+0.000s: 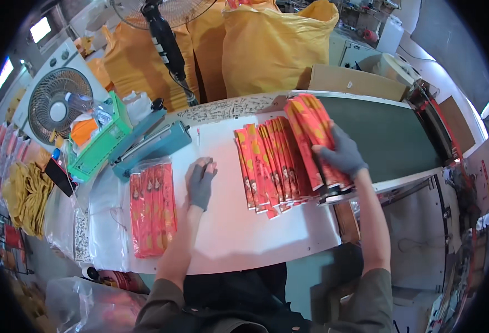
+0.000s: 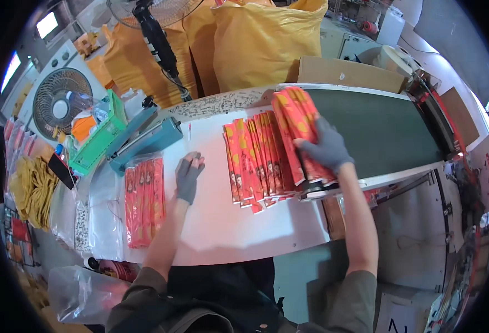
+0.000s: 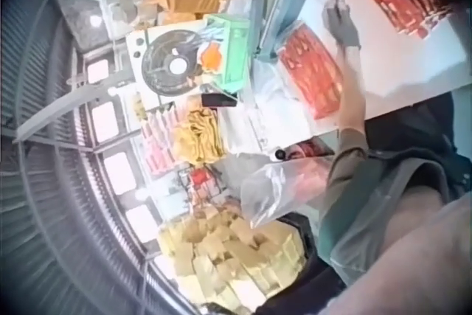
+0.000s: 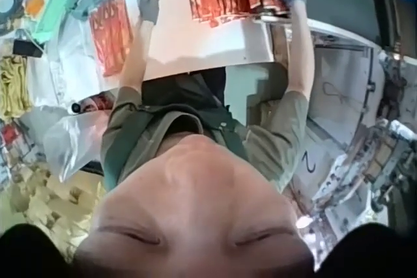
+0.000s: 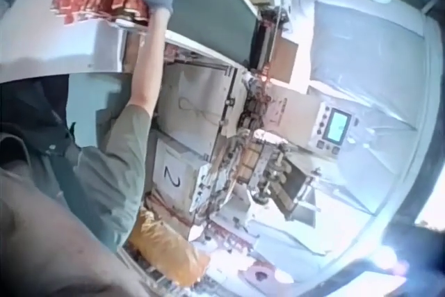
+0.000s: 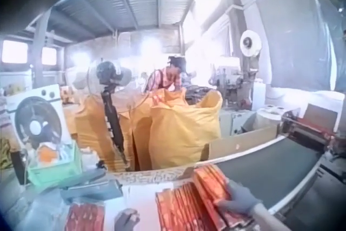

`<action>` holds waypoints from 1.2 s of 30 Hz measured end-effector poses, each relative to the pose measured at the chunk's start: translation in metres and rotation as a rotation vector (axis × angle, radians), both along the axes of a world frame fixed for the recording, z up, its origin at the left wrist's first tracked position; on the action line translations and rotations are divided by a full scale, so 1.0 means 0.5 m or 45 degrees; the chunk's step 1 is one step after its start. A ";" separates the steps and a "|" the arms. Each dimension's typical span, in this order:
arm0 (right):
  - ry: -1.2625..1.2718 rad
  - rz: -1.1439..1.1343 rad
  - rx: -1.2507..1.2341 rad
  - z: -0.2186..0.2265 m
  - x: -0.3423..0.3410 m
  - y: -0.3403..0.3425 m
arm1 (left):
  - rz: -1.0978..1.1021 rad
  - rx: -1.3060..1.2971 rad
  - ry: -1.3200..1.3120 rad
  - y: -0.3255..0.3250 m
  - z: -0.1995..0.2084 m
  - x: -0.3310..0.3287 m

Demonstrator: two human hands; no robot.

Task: Bundling long red sticks into plastic sleeves and sealing them using a heat sealer.

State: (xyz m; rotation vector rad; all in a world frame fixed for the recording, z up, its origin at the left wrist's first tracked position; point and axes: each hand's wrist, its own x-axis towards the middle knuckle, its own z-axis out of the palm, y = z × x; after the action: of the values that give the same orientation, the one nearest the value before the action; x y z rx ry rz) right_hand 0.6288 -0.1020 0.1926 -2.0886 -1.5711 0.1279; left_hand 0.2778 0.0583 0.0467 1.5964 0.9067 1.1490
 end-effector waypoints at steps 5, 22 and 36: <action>-0.023 0.264 0.171 -0.048 -0.238 0.079 | 0.035 0.230 0.172 0.005 -0.028 0.040; 1.447 0.122 -0.080 -0.154 -0.487 -0.027 | -0.397 -0.847 -0.455 -0.216 0.084 -0.091; 1.450 0.665 0.244 -0.020 -0.637 -0.230 | -0.494 -0.385 -0.180 -0.413 0.295 -0.272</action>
State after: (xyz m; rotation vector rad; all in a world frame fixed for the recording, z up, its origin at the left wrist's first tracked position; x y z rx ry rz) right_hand 0.3103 -0.2169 0.1827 -1.0102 -1.2215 1.0762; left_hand 0.1420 -0.1482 0.1941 1.3497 0.6092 0.7983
